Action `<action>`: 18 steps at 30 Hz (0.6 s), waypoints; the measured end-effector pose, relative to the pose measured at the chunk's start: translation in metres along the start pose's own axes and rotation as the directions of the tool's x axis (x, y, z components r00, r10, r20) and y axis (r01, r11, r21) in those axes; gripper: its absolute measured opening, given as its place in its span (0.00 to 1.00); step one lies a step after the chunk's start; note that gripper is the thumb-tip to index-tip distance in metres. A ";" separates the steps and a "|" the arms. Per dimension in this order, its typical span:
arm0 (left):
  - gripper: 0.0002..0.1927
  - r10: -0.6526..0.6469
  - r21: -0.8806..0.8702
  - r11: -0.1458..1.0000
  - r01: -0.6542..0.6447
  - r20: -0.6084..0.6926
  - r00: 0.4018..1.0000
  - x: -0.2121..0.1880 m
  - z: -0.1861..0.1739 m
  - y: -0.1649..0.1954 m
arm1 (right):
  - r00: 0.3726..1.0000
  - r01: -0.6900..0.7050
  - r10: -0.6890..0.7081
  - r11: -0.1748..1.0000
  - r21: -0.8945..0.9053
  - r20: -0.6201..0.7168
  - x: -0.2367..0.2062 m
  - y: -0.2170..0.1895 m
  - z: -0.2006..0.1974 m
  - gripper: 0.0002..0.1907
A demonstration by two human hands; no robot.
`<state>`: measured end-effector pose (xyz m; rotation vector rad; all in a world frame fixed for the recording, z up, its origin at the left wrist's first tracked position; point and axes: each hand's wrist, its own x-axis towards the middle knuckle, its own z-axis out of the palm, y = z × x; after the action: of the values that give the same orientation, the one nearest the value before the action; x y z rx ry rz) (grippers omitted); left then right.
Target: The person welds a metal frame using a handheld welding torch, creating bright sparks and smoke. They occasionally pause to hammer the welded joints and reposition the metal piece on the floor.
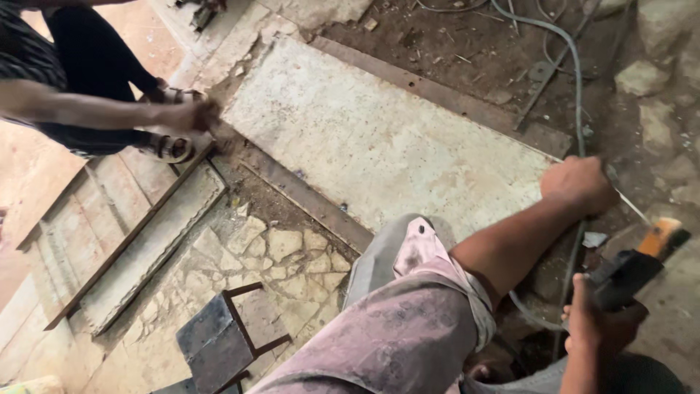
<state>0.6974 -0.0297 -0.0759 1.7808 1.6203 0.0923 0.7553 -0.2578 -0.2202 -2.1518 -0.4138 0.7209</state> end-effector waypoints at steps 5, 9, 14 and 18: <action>0.18 -0.021 0.059 0.998 0.020 0.012 1.000 0.027 0.009 -0.023 | 0.997 -0.005 0.000 0.998 0.063 0.080 -0.009 0.010 0.018 0.46; 0.21 0.004 0.070 0.998 -0.006 0.030 1.000 0.051 0.014 -0.062 | 0.990 -0.139 0.135 0.983 0.116 0.049 -0.026 0.005 0.014 0.59; 0.30 0.016 -0.221 0.974 -0.052 -0.160 0.987 0.057 0.012 -0.095 | 0.990 0.134 -0.135 0.990 -0.054 -0.028 -0.050 -0.028 0.007 0.33; 0.28 0.071 -0.057 0.994 -0.090 -0.274 0.959 0.049 0.002 -0.090 | 0.983 0.179 -0.179 0.984 0.006 -0.049 -0.060 -0.044 0.014 0.32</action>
<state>0.6327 0.0085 -0.1457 1.8434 1.7090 0.4428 0.6976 -0.2528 -0.1718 -2.0861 -0.5684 0.5675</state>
